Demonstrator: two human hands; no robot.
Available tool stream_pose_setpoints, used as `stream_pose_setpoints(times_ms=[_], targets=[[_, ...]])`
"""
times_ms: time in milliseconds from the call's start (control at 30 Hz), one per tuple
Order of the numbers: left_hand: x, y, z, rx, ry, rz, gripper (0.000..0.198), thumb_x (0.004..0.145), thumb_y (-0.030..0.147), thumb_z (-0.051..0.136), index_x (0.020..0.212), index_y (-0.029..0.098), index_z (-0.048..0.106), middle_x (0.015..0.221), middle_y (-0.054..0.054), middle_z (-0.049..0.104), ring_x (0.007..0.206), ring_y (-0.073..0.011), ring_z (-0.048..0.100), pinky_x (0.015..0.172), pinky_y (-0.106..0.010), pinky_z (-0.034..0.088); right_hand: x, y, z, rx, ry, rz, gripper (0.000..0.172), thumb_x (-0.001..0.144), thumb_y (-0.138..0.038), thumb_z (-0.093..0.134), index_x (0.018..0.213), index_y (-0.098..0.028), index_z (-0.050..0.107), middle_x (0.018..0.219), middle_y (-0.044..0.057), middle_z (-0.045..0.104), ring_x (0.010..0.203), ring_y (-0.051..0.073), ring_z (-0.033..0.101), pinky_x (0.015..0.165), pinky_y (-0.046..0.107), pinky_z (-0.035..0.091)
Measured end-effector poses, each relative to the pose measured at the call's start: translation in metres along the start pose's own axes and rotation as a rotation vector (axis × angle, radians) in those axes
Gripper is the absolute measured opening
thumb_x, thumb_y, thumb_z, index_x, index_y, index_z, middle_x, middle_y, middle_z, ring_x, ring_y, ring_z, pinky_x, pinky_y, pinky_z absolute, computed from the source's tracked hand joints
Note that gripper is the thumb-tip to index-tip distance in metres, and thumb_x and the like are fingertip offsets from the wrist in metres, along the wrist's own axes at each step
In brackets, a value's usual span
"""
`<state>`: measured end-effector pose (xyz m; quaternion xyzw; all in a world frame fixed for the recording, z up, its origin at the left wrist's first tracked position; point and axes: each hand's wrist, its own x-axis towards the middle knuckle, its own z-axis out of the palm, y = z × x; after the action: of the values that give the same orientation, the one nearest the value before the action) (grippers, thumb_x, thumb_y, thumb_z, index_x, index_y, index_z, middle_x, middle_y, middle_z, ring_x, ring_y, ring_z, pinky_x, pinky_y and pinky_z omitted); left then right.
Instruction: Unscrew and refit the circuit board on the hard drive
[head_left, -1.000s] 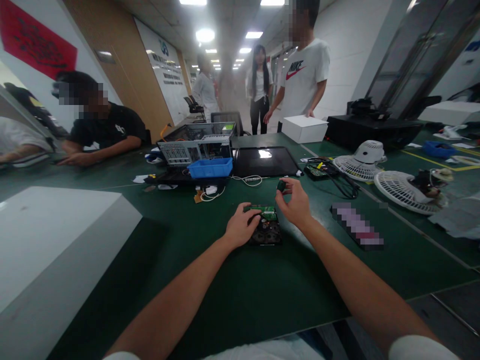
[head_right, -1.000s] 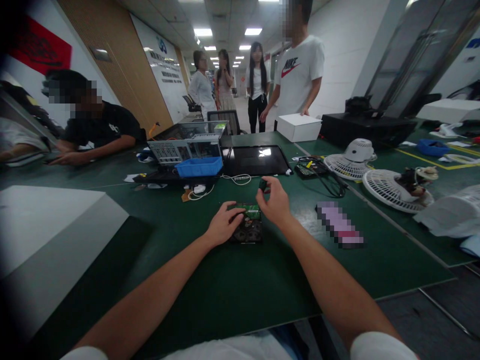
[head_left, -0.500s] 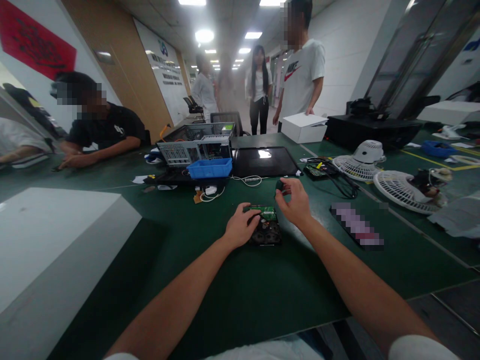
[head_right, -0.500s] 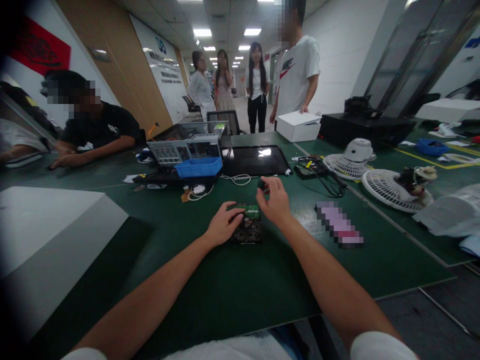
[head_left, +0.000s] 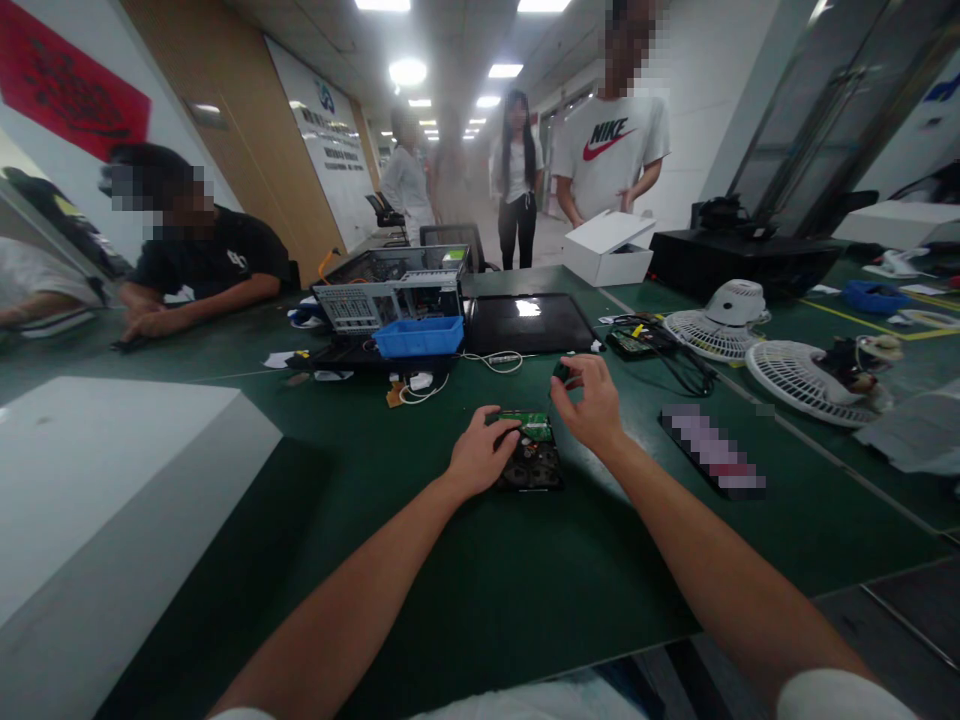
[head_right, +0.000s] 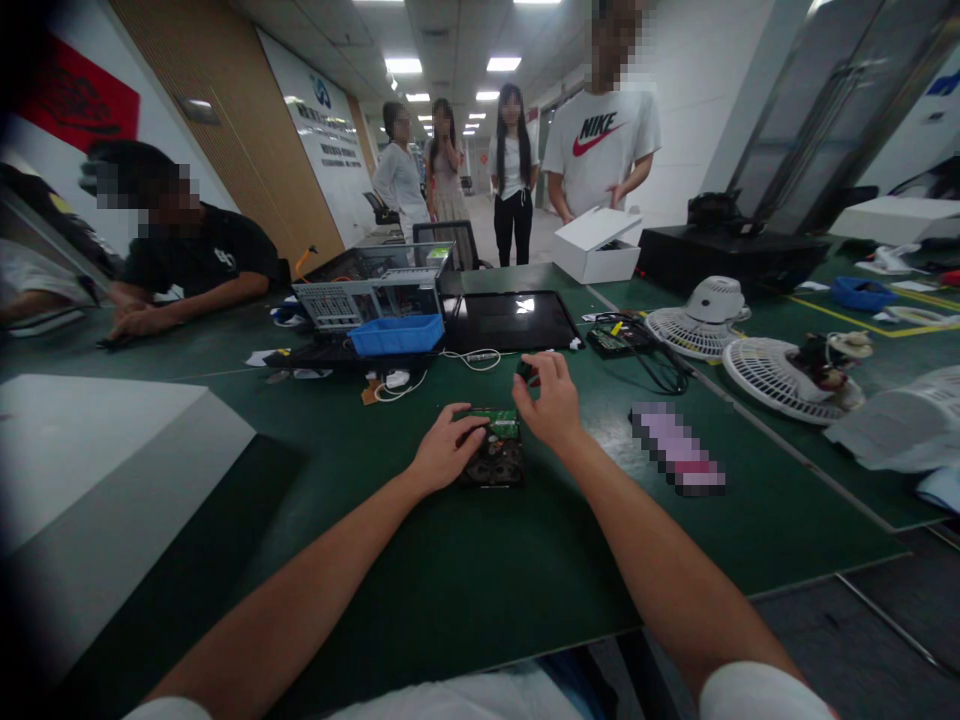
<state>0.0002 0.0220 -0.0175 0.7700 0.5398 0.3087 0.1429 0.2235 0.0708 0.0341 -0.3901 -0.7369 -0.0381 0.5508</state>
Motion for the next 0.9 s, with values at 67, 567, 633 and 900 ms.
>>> stream_pose_setpoints(times_ms=[67, 567, 633, 900], targets=[[0.0000, 0.0004, -0.0005, 0.000, -0.004, 0.001, 0.033, 0.100, 0.043, 0.051, 0.126, 0.034, 0.069, 0.146, -0.004, 0.045, 0.125, -0.0240, 0.058, 0.108, -0.041, 0.049, -0.0008, 0.0002, 0.0007, 0.007, 0.000, -0.002, 0.033, 0.091, -0.026, 0.061, 0.123, -0.024, 0.054, 0.114, 0.011, 0.058, 0.093, 0.023, 0.063, 0.074, 0.040, 0.062], [-0.0002, 0.0010, -0.0015, 0.000, -0.008, -0.009, 0.032, 0.099, 0.042, 0.052, 0.125, 0.033, 0.070, 0.146, -0.005, 0.045, 0.122, -0.0244, 0.059, 0.106, -0.042, 0.050, -0.0030, 0.0026, 0.0028, -0.007, -0.038, 0.064, 0.039, 0.089, -0.034, 0.066, 0.123, -0.024, 0.052, 0.107, 0.008, 0.056, 0.082, 0.020, 0.061, 0.071, 0.038, 0.059], [-0.0002, 0.0010, -0.0010, -0.003, -0.006, -0.006, 0.033, 0.099, 0.042, 0.052, 0.125, 0.033, 0.070, 0.146, -0.005, 0.045, 0.123, -0.0244, 0.059, 0.106, -0.041, 0.051, -0.0035, 0.0020, 0.0028, 0.011, -0.055, 0.063, 0.038, 0.090, -0.032, 0.063, 0.125, -0.024, 0.051, 0.112, 0.010, 0.057, 0.085, 0.020, 0.062, 0.072, 0.037, 0.059], [-0.0001, 0.0011, -0.0006, -0.006, -0.013, -0.015, 0.034, 0.100, 0.043, 0.051, 0.126, 0.033, 0.069, 0.146, -0.005, 0.044, 0.125, -0.0244, 0.057, 0.108, -0.043, 0.048, -0.0057, 0.0035, 0.0062, 0.014, -0.050, 0.096, 0.042, 0.089, -0.033, 0.065, 0.127, -0.024, 0.049, 0.107, 0.008, 0.061, 0.081, 0.020, 0.063, 0.071, 0.038, 0.059]])
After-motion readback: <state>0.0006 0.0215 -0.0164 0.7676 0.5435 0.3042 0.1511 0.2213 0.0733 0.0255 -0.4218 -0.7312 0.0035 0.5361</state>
